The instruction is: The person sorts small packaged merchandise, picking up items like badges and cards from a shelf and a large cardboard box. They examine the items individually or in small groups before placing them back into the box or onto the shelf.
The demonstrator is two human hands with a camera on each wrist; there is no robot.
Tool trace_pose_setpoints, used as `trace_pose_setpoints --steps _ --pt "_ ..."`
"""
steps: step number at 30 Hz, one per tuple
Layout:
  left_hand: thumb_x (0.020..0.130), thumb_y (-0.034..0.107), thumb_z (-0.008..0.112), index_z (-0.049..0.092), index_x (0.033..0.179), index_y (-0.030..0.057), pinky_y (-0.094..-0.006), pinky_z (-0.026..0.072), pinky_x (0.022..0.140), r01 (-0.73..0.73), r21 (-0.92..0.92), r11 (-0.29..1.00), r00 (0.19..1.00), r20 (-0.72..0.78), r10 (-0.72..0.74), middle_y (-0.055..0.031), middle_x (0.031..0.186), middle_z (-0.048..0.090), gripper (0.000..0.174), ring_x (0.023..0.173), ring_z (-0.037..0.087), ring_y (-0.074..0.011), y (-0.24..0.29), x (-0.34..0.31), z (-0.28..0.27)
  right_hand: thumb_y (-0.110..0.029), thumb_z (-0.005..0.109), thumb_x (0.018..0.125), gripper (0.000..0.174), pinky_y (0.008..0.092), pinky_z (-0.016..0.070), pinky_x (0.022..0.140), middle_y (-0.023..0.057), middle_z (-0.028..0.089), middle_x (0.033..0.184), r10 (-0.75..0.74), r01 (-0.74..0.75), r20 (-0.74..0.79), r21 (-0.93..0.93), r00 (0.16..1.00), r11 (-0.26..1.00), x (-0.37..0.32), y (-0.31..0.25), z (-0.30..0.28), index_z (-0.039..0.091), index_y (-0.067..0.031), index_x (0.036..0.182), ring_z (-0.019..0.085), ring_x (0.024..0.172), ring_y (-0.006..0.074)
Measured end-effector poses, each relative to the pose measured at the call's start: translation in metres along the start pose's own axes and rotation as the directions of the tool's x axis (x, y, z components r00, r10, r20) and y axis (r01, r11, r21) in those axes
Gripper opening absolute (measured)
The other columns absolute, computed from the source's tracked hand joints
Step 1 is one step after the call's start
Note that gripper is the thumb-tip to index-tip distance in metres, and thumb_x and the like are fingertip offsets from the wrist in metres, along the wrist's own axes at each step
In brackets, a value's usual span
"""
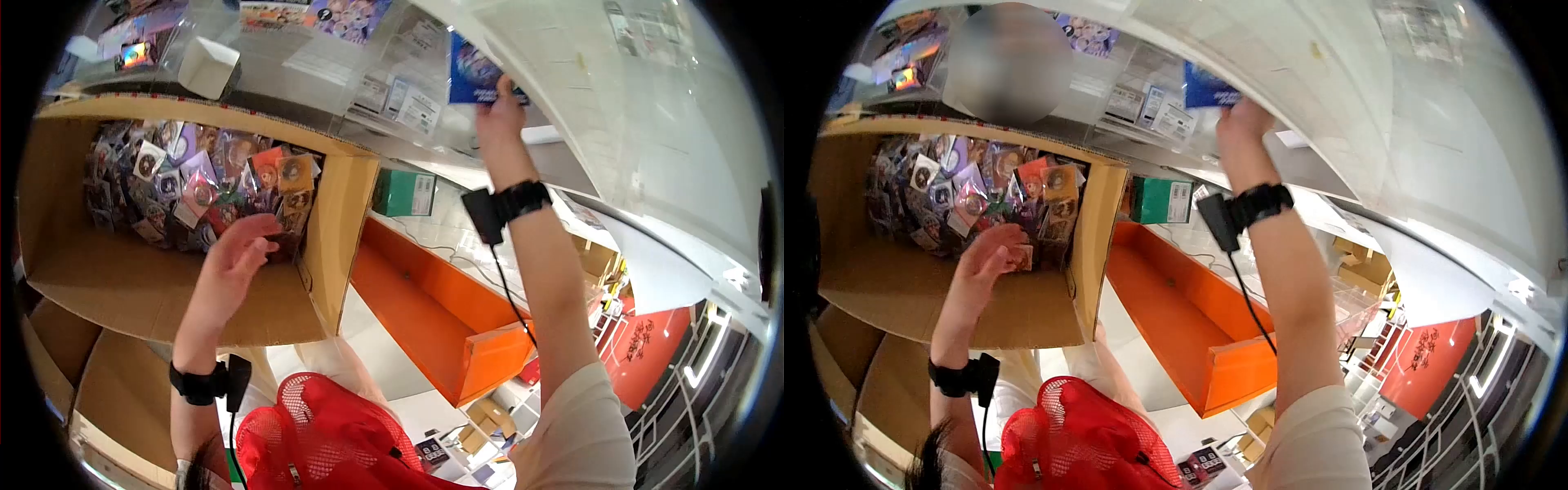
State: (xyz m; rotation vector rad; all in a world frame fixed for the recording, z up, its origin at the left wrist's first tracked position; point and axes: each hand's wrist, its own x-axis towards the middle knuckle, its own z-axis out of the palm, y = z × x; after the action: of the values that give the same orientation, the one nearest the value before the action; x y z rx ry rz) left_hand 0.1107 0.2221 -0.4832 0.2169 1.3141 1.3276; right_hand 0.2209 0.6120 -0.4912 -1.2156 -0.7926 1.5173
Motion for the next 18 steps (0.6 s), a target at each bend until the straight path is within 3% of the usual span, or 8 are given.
trace_pose_setpoints --steps 2,4,6,11,14,15,16,18 --pt "0.088 0.018 0.045 0.043 0.118 0.0043 -0.0242 0.0399 0.077 -0.039 -0.005 0.999 0.997 0.070 0.039 -0.0055 0.108 0.053 0.033 0.091 0.052 -0.0126 -0.004 0.000 0.010 -0.012 0.058 0.080 0.030 0.0326 0.0459 0.078 0.0051 0.055 0.099 0.053 -0.059 -0.050 -0.121 0.997 0.991 -0.045 -0.002 -0.004 0.047 -0.0070 0.108 0.053 0.091 0.0186" --pt "0.089 0.019 0.044 0.039 0.121 0.0042 -0.0251 0.0389 0.079 -0.049 0.019 0.999 0.991 0.129 0.046 -0.0065 0.110 0.052 0.036 0.094 0.051 -0.0139 -0.001 -0.003 0.020 -0.012 0.059 0.079 0.038 0.0331 0.0404 0.079 0.0047 0.050 0.110 0.105 -0.096 0.195 -0.054 0.975 0.994 -0.069 0.006 -0.031 0.043 -0.0082 0.113 0.047 0.097 0.0176" --pt "0.089 0.019 0.044 0.036 0.124 0.0043 -0.0257 0.0383 0.080 -0.055 0.025 0.998 0.986 0.160 0.050 -0.0070 0.113 0.050 0.039 0.096 0.050 -0.0146 0.001 -0.009 0.028 -0.013 0.055 0.082 0.029 0.0318 0.0433 0.082 0.0060 0.053 0.105 0.228 -0.216 0.107 -0.113 0.968 0.970 -0.114 0.004 -0.034 0.046 -0.0034 0.108 0.052 0.093 0.0195" --pt "0.080 0.010 0.057 0.017 0.130 0.0030 -0.0310 0.0306 0.095 0.082 -0.142 0.986 0.994 0.080 -0.071 -0.0122 0.127 0.033 0.064 0.115 0.035 -0.0190 0.006 -0.030 0.039 -0.010 0.053 0.083 0.031 0.0319 0.0424 0.084 0.0068 0.052 0.108 0.250 -0.214 0.271 -0.157 0.930 0.964 -0.210 0.019 -0.047 0.044 -0.0005 0.111 0.051 0.096 0.0182" --pt "0.078 0.008 0.059 0.016 0.130 0.0032 -0.0309 0.0305 0.095 -0.065 -0.322 0.945 0.979 0.163 0.123 -0.0097 0.125 0.035 0.068 0.114 0.036 -0.0179 0.011 -0.039 0.037 -0.016 0.058 0.081 0.039 0.0266 0.0361 0.088 0.0067 0.052 0.109 0.249 -0.190 0.283 -0.220 0.926 0.957 -0.268 0.030 -0.036 0.046 0.0030 0.112 0.047 0.098 0.0137" --pt "0.077 0.005 0.058 0.021 0.129 0.0028 -0.0300 0.0314 0.094 0.004 -0.305 0.952 0.995 0.100 0.028 -0.0075 0.122 0.038 0.064 0.113 0.037 -0.0162 0.012 -0.046 0.032 -0.016 0.059 0.080 0.040 0.0263 0.0362 0.088 0.0071 0.052 0.109 0.246 -0.185 0.268 -0.233 0.932 0.955 -0.290 0.029 -0.023 0.045 0.0031 0.112 0.047 0.097 0.0133" --pt "0.076 0.002 0.057 0.030 0.124 0.0020 -0.0312 0.0349 0.092 -0.118 -0.332 0.936 0.991 0.025 0.134 -0.0073 0.117 0.043 0.055 0.108 0.042 -0.0170 0.027 -0.051 0.033 -0.015 0.059 0.079 0.041 0.0259 0.0363 0.087 0.0074 0.051 0.109 0.245 -0.182 0.251 -0.247 0.936 0.952 -0.312 0.028 -0.011 0.044 0.0031 0.113 0.047 0.097 0.0129" --pt "0.074 0.004 0.059 0.036 0.120 0.0015 -0.0331 0.0383 0.090 -0.023 -0.584 0.812 0.999 -0.047 -0.006 -0.0083 0.114 0.047 0.052 0.105 0.046 -0.0193 0.034 -0.063 0.015 -0.012 0.059 0.079 0.043 0.0257 0.0366 0.086 0.0074 0.050 0.110 0.258 -0.237 0.209 -0.120 0.943 0.964 -0.342 0.045 0.002 0.041 0.0028 0.115 0.047 0.097 0.0127"
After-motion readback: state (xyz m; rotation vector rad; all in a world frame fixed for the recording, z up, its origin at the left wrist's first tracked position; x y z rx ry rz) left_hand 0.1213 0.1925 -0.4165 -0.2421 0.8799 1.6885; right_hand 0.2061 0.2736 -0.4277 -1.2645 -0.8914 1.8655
